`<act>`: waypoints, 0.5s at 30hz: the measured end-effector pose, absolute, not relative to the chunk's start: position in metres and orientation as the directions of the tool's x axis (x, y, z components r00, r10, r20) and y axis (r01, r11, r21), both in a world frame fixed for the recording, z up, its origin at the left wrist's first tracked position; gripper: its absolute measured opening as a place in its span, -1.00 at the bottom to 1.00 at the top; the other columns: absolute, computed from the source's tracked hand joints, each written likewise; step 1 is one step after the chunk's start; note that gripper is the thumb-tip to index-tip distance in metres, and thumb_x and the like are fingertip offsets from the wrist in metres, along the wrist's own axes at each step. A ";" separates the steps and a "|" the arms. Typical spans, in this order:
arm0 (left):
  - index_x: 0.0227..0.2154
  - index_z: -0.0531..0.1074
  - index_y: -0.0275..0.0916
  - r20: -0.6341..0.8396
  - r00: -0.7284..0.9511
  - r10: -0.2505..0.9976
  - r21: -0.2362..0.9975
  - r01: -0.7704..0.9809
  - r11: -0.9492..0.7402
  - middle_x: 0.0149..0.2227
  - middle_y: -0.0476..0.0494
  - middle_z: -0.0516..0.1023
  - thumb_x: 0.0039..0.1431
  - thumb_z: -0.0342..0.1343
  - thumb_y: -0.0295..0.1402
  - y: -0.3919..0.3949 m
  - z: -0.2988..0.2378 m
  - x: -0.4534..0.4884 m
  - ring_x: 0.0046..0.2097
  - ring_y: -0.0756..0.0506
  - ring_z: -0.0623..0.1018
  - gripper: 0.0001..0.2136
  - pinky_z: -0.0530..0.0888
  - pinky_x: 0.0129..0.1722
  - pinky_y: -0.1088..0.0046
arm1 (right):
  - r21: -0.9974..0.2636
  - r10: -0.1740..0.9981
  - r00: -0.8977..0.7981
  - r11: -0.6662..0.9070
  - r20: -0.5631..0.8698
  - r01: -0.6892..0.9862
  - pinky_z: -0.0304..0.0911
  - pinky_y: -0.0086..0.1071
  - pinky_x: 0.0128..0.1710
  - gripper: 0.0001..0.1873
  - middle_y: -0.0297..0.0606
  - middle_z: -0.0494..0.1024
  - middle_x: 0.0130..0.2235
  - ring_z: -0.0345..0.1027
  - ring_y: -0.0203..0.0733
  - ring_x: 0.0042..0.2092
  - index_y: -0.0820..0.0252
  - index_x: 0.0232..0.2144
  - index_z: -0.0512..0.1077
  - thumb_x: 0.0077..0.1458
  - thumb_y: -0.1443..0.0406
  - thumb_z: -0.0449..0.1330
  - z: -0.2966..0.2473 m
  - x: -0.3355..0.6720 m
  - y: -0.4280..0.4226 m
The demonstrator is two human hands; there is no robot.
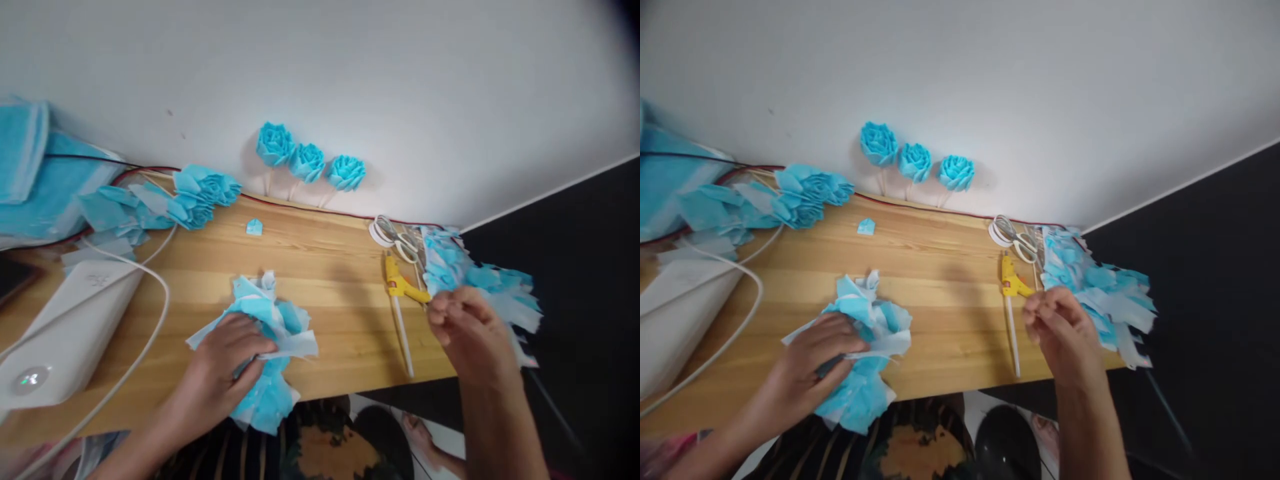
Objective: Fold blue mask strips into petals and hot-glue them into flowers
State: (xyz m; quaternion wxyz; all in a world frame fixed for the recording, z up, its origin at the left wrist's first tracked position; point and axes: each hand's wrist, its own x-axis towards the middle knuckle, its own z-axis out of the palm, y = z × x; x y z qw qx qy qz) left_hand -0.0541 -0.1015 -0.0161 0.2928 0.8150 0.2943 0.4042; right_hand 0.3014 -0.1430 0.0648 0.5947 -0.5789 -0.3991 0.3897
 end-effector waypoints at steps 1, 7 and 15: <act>-0.23 0.48 -0.13 0.501 0.468 0.728 0.725 0.233 -0.648 -0.33 -0.03 0.64 0.18 0.09 -0.56 -0.102 -0.017 -0.056 -0.25 -0.10 0.61 -0.80 0.48 -0.09 0.28 | -1.000 0.934 0.357 0.026 0.021 -0.009 -0.02 -0.54 -0.71 -0.81 -0.36 0.49 -0.45 0.32 -0.36 -0.54 0.09 -0.46 0.44 -0.04 0.27 0.41 0.065 0.306 -0.161; -0.32 0.57 -0.03 0.304 0.144 0.942 0.912 0.241 -0.332 -0.20 0.05 0.66 0.14 0.19 -0.49 -0.114 -0.024 -0.065 -0.13 -0.09 0.63 -0.82 0.53 -0.03 0.37 | -0.971 0.983 0.105 -0.124 -0.148 -0.203 0.01 -0.47 -0.61 -0.71 -0.39 0.26 -0.57 0.10 -0.37 -0.59 0.16 -0.58 0.32 0.13 0.23 0.23 0.044 0.293 -0.249; -0.45 0.59 -0.08 0.196 -0.052 0.979 0.956 0.232 -0.179 -0.41 0.04 0.65 0.02 0.25 -0.36 -0.111 -0.012 -0.062 -0.28 -0.06 0.63 -0.96 0.54 -0.28 0.53 | -0.753 0.746 0.104 -0.646 -0.657 -0.127 -0.24 -0.51 -0.60 -0.77 -0.53 0.02 -0.59 -0.24 -0.43 -0.58 0.15 -0.50 0.24 0.04 0.14 0.12 -0.070 0.284 -0.305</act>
